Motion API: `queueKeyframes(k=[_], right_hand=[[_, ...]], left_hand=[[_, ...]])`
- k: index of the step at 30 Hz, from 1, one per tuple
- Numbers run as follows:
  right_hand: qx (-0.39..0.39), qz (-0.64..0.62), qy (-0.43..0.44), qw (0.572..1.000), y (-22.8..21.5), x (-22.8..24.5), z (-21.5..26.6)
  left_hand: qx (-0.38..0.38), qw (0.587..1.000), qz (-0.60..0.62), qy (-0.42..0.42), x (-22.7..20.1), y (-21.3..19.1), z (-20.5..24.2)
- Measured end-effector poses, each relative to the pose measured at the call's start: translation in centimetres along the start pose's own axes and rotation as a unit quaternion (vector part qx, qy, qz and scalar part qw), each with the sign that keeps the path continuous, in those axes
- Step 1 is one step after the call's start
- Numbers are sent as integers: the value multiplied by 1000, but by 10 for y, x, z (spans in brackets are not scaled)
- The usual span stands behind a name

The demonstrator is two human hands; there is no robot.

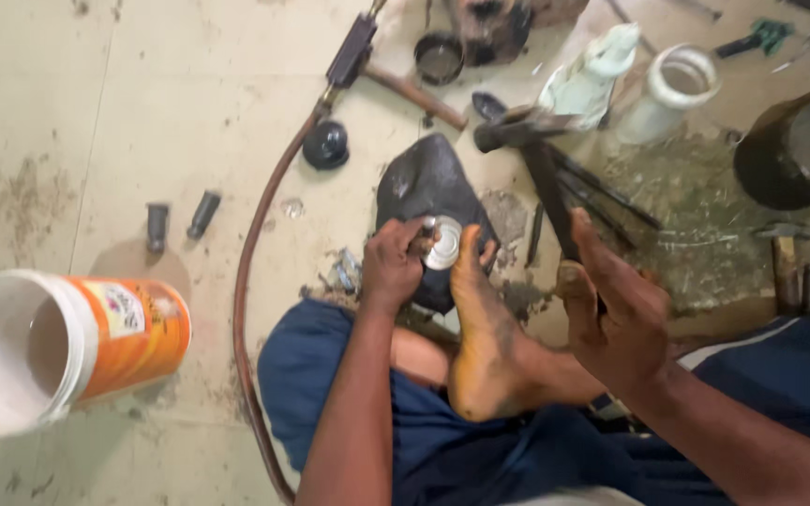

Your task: The person sits on the floor and uses a hammer and punch to shape a small metal ring on an anvil. They repeatedly strike the punch with the hammer, occasionally rotating the ring to work different sections.

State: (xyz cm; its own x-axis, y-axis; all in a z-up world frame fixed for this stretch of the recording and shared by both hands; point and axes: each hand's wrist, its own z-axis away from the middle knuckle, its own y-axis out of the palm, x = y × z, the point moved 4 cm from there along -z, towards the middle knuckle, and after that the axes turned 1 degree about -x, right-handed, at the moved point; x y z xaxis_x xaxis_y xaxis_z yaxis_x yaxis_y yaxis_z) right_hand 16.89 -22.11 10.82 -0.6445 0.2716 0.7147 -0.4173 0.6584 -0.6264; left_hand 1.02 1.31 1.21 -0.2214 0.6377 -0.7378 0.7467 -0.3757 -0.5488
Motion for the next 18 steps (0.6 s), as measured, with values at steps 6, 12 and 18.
queueKeyframes(k=[6,12,18], right_hand=[[48,-49,-191,979,7,26,-22],[243,64,-17,968,24,5,-13],[-18,-50,-169,984,5,9,-4]], left_hand=[[2,1000,-3,10,-6,-1,-22],[8,1000,19,-8,5,4,-19],[6,1000,-7,-9,8,7,4]])
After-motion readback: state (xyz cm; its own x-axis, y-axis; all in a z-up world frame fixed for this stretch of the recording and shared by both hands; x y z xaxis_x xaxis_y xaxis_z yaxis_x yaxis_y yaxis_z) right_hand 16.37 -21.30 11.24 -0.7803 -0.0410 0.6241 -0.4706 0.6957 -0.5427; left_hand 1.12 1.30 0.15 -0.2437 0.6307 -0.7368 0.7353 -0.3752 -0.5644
